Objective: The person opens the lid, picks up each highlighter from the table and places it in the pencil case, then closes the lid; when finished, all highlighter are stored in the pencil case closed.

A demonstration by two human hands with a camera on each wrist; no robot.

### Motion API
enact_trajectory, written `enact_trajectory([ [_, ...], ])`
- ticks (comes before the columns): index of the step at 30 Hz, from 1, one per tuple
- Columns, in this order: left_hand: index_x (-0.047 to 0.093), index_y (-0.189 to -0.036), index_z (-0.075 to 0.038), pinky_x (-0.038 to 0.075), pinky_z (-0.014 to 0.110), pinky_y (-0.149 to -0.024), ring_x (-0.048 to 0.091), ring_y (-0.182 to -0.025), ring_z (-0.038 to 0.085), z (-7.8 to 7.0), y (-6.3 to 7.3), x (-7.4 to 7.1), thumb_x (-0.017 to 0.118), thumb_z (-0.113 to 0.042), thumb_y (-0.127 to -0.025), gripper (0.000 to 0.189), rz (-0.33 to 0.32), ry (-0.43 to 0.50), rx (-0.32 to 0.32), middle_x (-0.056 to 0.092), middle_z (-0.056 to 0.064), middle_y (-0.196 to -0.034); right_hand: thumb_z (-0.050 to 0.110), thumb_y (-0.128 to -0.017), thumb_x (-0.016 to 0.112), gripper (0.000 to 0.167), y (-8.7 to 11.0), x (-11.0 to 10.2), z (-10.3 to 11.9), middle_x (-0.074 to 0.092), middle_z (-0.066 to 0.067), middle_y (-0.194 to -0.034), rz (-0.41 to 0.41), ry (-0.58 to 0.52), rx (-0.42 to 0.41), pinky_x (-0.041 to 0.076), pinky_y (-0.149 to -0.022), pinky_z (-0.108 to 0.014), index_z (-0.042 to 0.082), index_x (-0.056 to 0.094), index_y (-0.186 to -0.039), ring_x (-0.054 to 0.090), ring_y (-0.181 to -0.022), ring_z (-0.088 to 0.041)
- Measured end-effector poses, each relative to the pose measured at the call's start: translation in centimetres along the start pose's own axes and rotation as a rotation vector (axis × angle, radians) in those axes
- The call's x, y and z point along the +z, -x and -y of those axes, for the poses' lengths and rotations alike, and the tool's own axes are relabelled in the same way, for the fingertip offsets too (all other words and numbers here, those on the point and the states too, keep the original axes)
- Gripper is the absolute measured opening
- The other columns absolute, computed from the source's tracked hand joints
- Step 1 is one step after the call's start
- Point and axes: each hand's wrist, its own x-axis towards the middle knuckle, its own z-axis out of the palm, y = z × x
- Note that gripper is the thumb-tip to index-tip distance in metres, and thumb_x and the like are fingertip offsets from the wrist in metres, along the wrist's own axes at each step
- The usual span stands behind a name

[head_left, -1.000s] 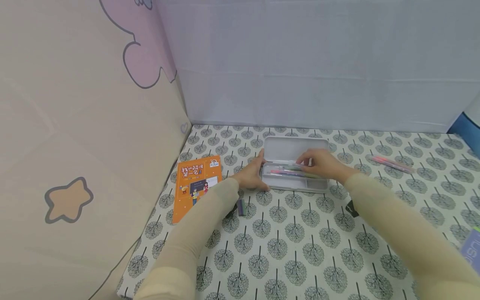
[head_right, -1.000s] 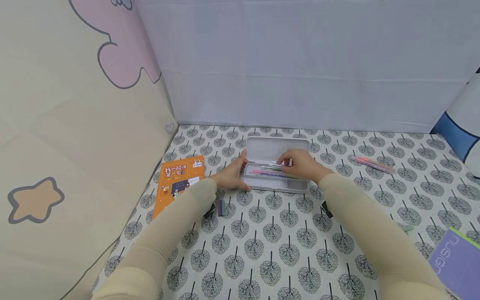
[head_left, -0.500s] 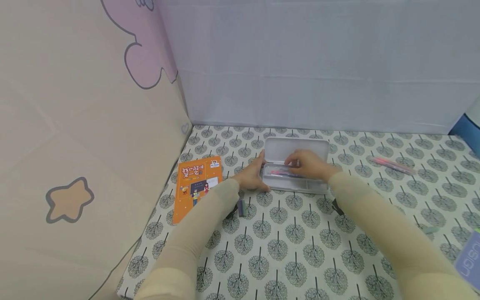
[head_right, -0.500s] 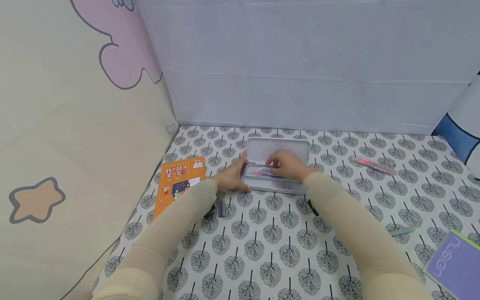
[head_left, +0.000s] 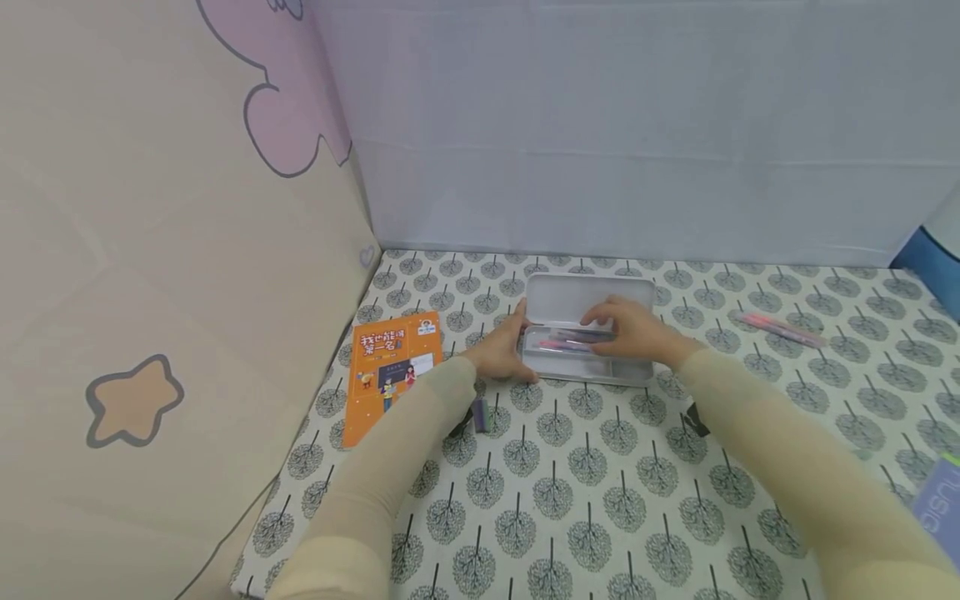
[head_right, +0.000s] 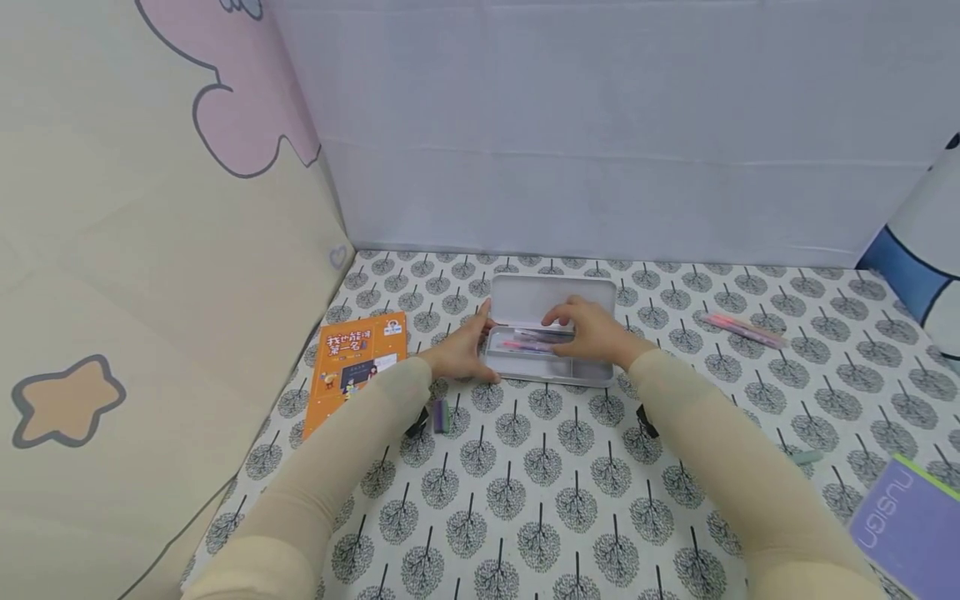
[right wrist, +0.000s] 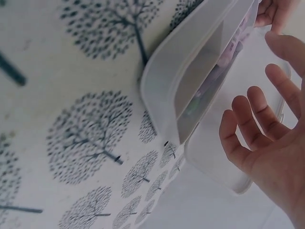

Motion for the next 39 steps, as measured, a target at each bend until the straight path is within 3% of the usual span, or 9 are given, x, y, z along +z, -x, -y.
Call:
enact_trajectory([
  [14,-0.016,-0.153,-0.010,0.035,0.033,-0.114,0.049,-0.122,0.017,-0.2,0.3,-0.1,0.093,-0.022,-0.058,0.145,-0.001,-0.018,0.001,0.045,0.002,-0.137,0.020,-0.076,0.081,0.049,5.1,-1.3,-1.2,0.056,-0.012,-0.114,0.016,-0.051,0.056,0.052,-0.080,-0.042,0.013,0.064,-0.121,0.057,-0.099,-0.030],
  [25,-0.017,-0.153,-0.012,0.037,0.034,-0.112,0.050,-0.119,0.016,-0.1,0.1,-0.1,0.093,-0.021,-0.057,0.147,0.001,0.006,0.002,0.045,0.001,-0.137,0.023,-0.077,0.081,0.049,9.4,-2.2,-2.2,0.054,-0.010,-0.113,0.007,-0.028,0.024,0.050,-0.072,-0.035,0.015,0.062,-0.121,0.055,-0.091,-0.026],
  [34,-0.017,-0.153,-0.012,0.036,0.034,-0.113,0.050,-0.120,0.016,-0.3,0.3,-0.1,0.093,-0.021,-0.057,0.146,0.002,0.009,-0.010,0.046,0.000,-0.137,0.025,-0.076,0.082,0.047,12.2,-2.7,-2.6,0.057,-0.006,-0.106,-0.043,0.013,0.018,0.052,-0.071,-0.033,0.015,0.064,-0.118,0.055,-0.086,-0.019],
  [39,-0.017,-0.153,-0.012,0.035,0.034,-0.114,0.049,-0.122,0.017,-0.3,0.3,-0.1,0.093,-0.023,-0.058,0.146,-0.001,-0.003,-0.009,0.045,0.001,-0.138,0.020,-0.075,0.082,0.046,13.6,-2.9,-3.1,0.055,-0.004,-0.105,-0.073,0.009,-0.028,0.052,-0.067,-0.028,0.013,0.064,-0.117,0.055,-0.081,-0.016],
])
